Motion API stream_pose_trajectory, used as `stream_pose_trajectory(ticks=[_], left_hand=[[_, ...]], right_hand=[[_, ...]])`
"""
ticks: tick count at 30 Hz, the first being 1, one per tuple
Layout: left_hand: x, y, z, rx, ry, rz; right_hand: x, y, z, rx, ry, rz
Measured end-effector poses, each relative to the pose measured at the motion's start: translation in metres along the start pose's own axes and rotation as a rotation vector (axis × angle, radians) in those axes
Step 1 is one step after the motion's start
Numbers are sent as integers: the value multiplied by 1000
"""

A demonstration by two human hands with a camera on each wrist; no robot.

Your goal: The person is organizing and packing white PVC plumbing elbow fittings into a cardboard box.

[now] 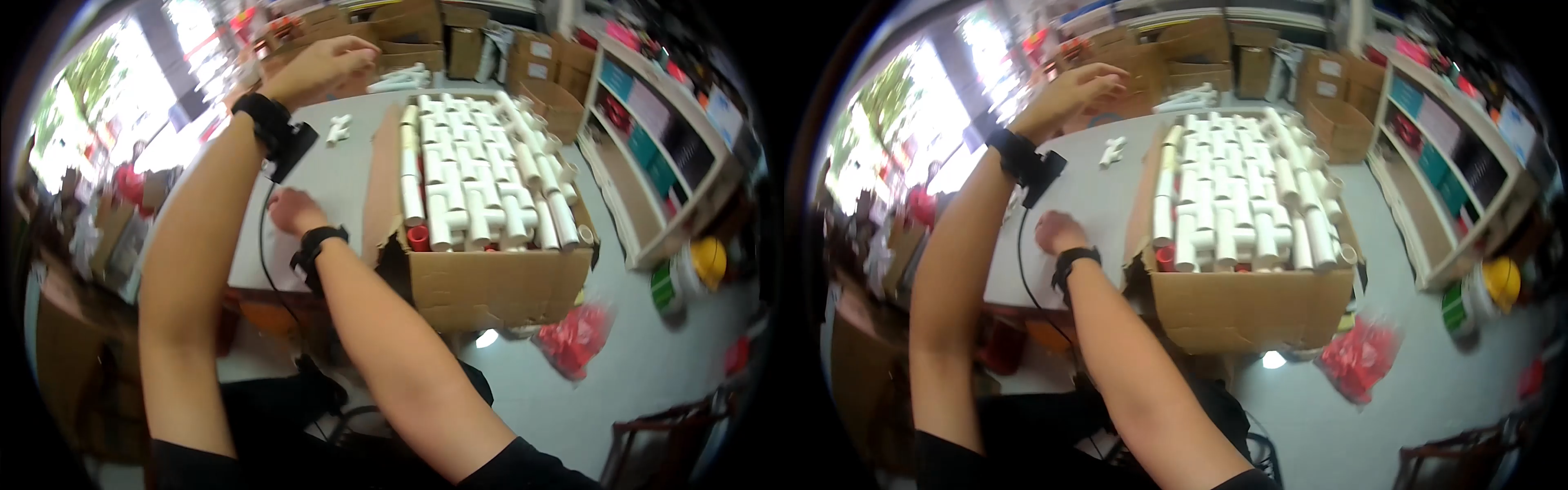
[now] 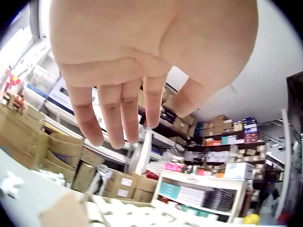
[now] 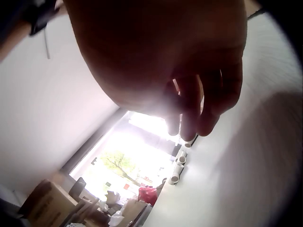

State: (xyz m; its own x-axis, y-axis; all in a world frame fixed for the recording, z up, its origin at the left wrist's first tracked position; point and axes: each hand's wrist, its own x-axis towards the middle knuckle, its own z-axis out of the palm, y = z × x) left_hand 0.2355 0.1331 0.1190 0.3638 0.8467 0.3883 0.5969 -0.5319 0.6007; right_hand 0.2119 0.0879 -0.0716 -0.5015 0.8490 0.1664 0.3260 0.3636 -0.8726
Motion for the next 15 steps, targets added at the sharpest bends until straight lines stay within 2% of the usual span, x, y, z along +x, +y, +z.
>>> stream_pose_trajectory(ticks=[1,3,5,7,10,11,15], left_hand=[[-16,-15,-25,23,59,-92],[-50,-49,-69,62,151,-276],[-94,-88,-107,102,220,-461],[-137,-130,-136,193,268,-574],[-189,-196,-149,336,267,-709],[-201,-212,-143,384,337,-696],[-212,-259,-124,427,298,-756]], right_hand=[[2,3,0,34,-14,-1],[8,18,7,1,36,-148],[8,16,1,114,-63,-2],[2,13,-5,81,-22,-47],[3,15,-2,98,66,23],[6,17,0,103,74,28],[10,19,5,93,105,31]])
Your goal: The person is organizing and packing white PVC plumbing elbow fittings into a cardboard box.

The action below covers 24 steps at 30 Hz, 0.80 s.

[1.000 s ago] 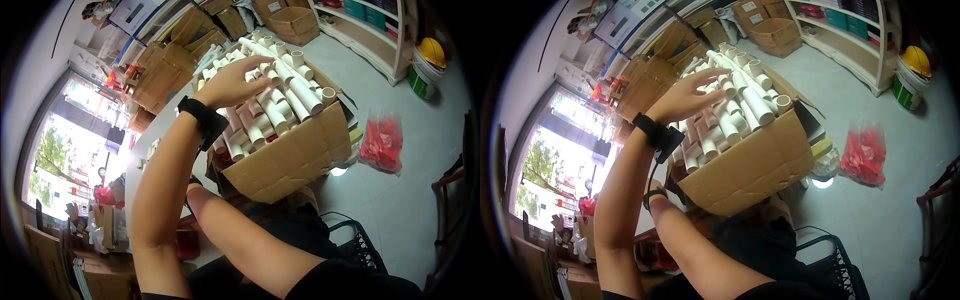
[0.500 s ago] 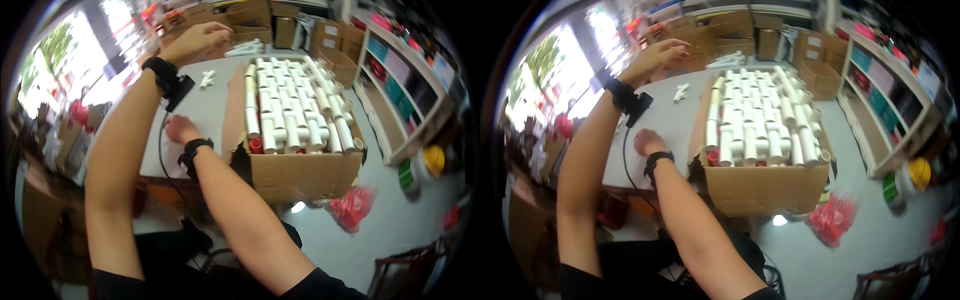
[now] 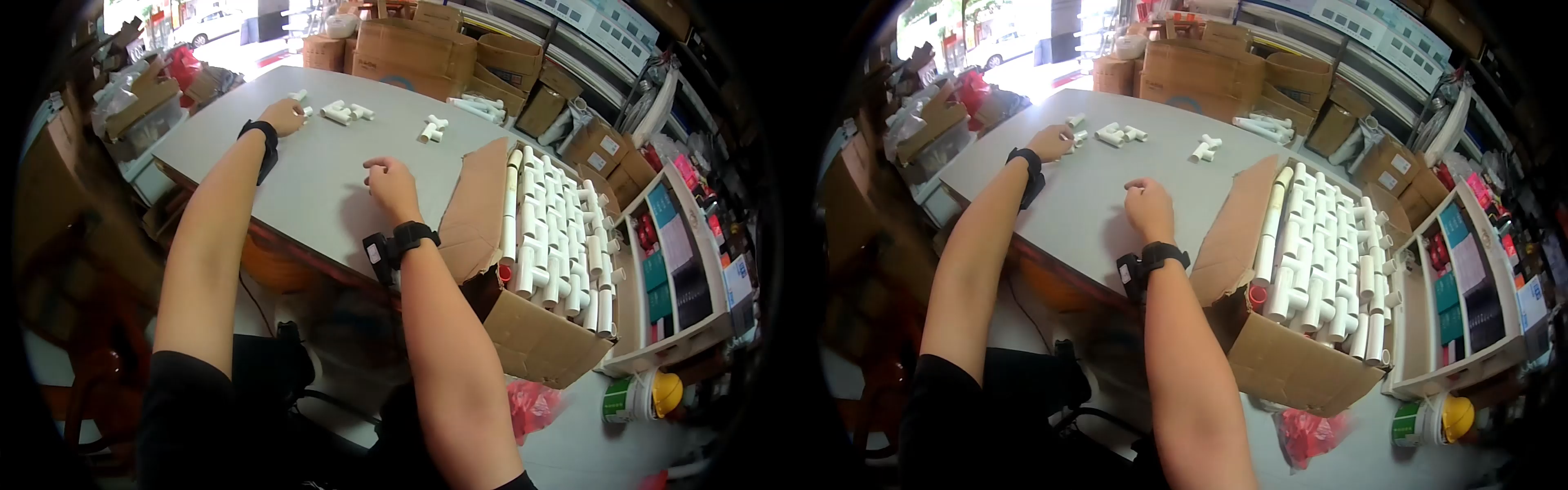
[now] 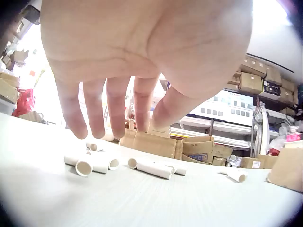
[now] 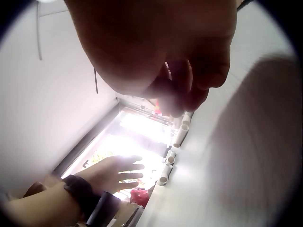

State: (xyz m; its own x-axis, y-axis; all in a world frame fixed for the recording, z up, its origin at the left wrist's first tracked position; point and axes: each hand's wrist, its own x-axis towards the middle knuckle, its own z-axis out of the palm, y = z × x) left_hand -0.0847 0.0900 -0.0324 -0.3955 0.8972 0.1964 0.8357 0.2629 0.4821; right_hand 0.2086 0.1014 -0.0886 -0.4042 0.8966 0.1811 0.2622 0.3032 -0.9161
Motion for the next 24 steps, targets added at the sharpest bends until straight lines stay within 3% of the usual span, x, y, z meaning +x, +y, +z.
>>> stream_pose_trajectory(ticks=[5,6,7,8,11,13,18,21,22,24], left_hand=[[38,-67,45,149,210,-57],[44,-77,48,190,124,-108],[56,-94,62,283,165,-151],[57,-95,62,273,76,-161],[35,-73,57,178,243,-187],[31,-72,49,190,150,-168],[21,-71,50,154,185,-96],[23,-85,56,140,172,44],[18,-65,45,119,34,-44],[18,-46,35,174,-109,50]], right_hand=[[14,26,14,-57,82,-140],[15,28,17,-99,141,-191],[15,27,20,-149,203,-237],[17,27,24,-137,219,-235],[15,13,18,-82,182,-130],[14,4,25,-44,116,-62],[11,-8,24,-35,50,11],[8,-11,27,-36,30,-49],[9,-9,30,-32,11,-52],[12,-4,35,-31,-28,-59]])
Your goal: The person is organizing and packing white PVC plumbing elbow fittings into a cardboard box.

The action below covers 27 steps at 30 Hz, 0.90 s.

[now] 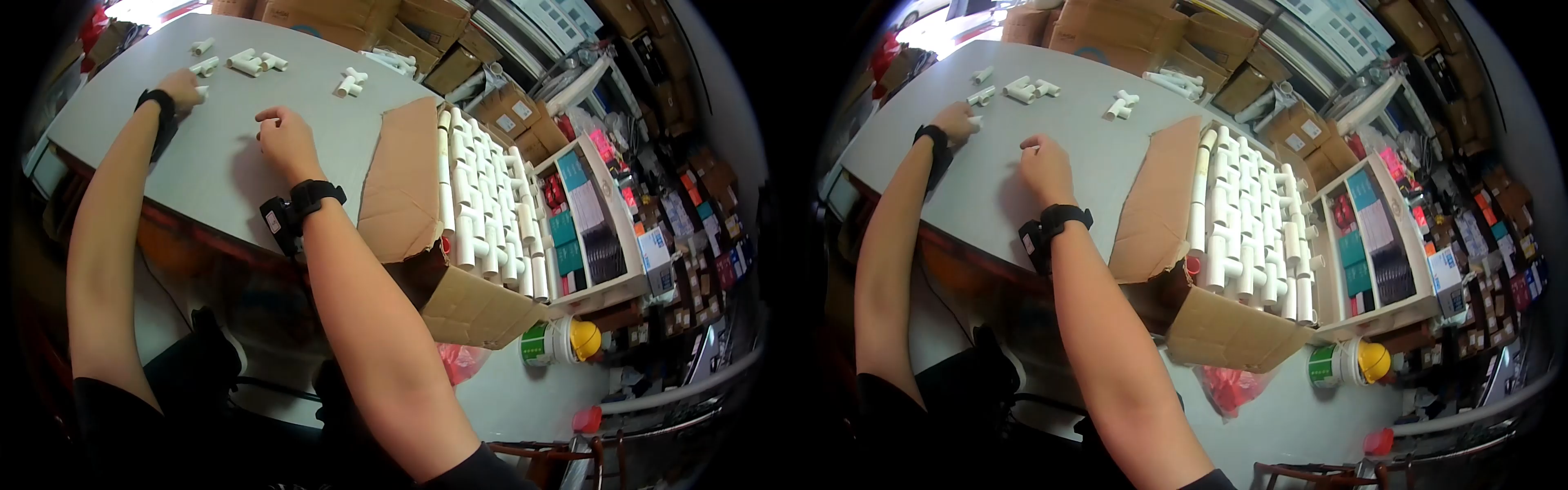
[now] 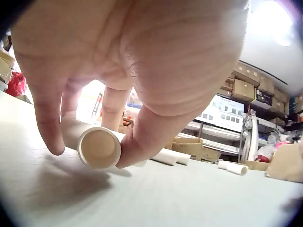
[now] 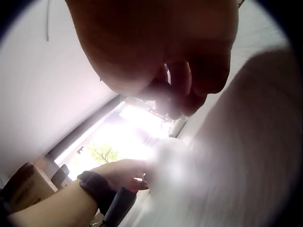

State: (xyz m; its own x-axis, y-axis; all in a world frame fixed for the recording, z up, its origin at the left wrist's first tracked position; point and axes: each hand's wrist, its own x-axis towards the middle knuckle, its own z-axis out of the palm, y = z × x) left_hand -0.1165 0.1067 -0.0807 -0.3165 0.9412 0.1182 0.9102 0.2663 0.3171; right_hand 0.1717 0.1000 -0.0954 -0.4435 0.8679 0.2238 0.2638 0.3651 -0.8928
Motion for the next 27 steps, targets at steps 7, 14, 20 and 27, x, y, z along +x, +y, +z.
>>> stream_pose_trajectory(ticks=[7,14,20,27], left_hand=[[-25,113,-42,-440,-49,529],[-45,192,-81,-687,89,877],[-75,251,-95,-691,278,1028],[-112,333,-91,-953,155,1138]], right_hand=[[8,-39,0,300,-34,31],[-4,-102,-67,516,190,-95],[-49,-148,-164,250,111,-116],[-110,-184,-249,102,-59,-62]])
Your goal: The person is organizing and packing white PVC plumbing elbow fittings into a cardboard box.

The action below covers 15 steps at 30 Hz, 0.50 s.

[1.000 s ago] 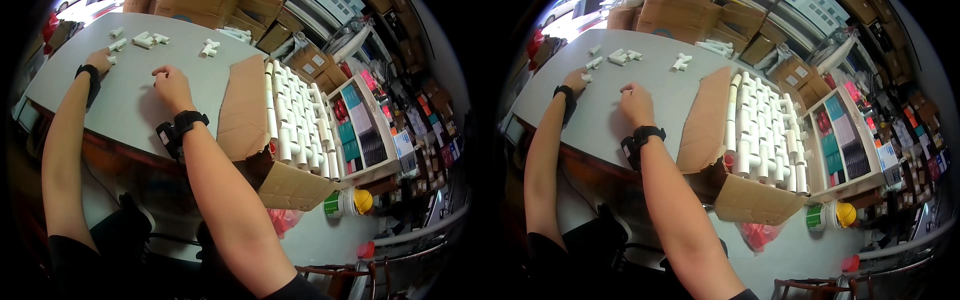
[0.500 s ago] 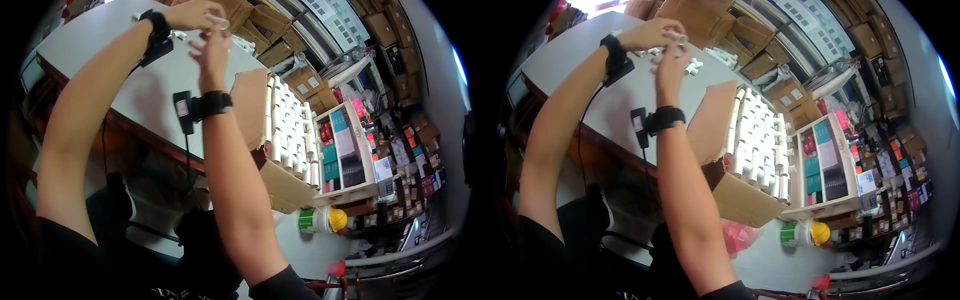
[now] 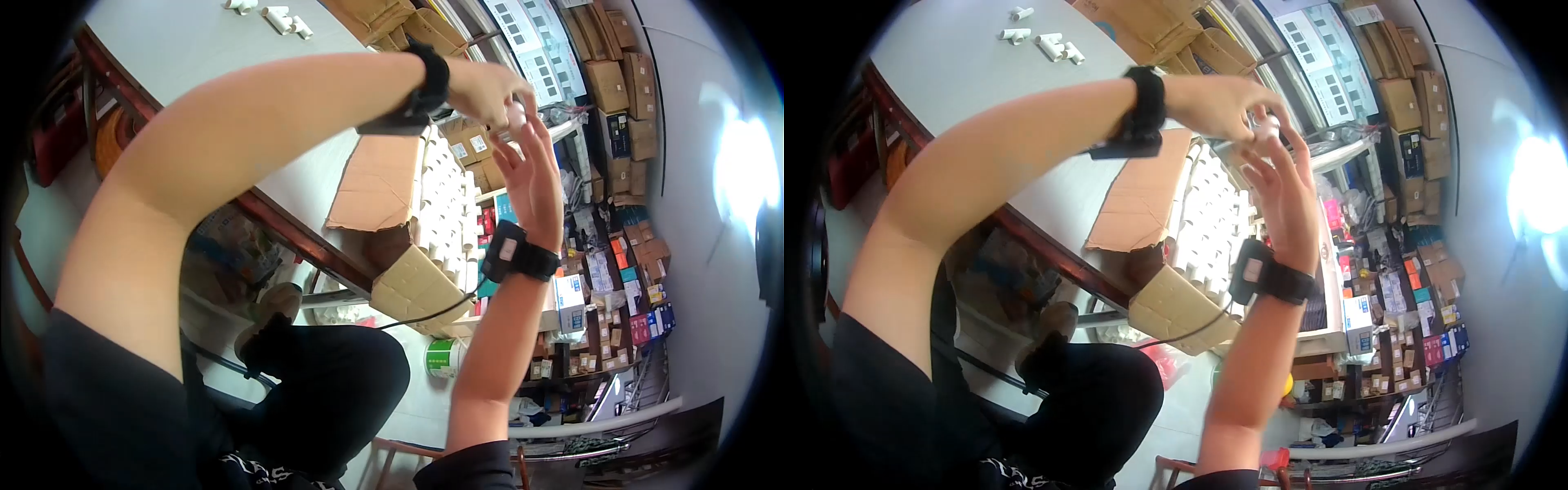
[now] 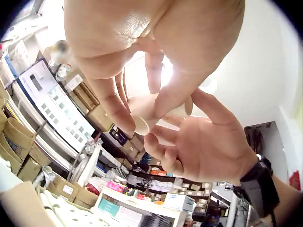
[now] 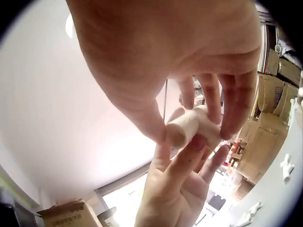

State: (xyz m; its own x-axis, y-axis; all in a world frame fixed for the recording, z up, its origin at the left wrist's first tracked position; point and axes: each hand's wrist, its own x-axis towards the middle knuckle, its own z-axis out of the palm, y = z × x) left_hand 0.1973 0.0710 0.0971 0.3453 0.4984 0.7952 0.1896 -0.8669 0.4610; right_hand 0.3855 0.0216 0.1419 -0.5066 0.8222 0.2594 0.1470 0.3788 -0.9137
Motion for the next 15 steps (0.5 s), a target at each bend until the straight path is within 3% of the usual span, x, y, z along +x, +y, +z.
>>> stream_pose_trajectory(ticks=[2,4,6,7,8,10,15], left_hand=[[-2,20,15,-131,-69,-149],[-5,8,38,-104,-26,-25],[-10,1,53,-112,-138,-120],[-17,5,56,-56,-174,-142],[-17,9,53,197,-385,-180],[-27,-11,66,429,-503,-134],[-44,-38,82,473,-602,-323]], right_hand=[[-11,-2,-26,-107,-35,57],[-19,3,-51,-186,-52,114],[-23,11,-72,-302,-82,214],[-25,18,-83,-358,-96,265],[-24,32,-99,-388,-36,313],[-25,53,-121,-512,19,404],[-13,110,-162,-607,53,528]])
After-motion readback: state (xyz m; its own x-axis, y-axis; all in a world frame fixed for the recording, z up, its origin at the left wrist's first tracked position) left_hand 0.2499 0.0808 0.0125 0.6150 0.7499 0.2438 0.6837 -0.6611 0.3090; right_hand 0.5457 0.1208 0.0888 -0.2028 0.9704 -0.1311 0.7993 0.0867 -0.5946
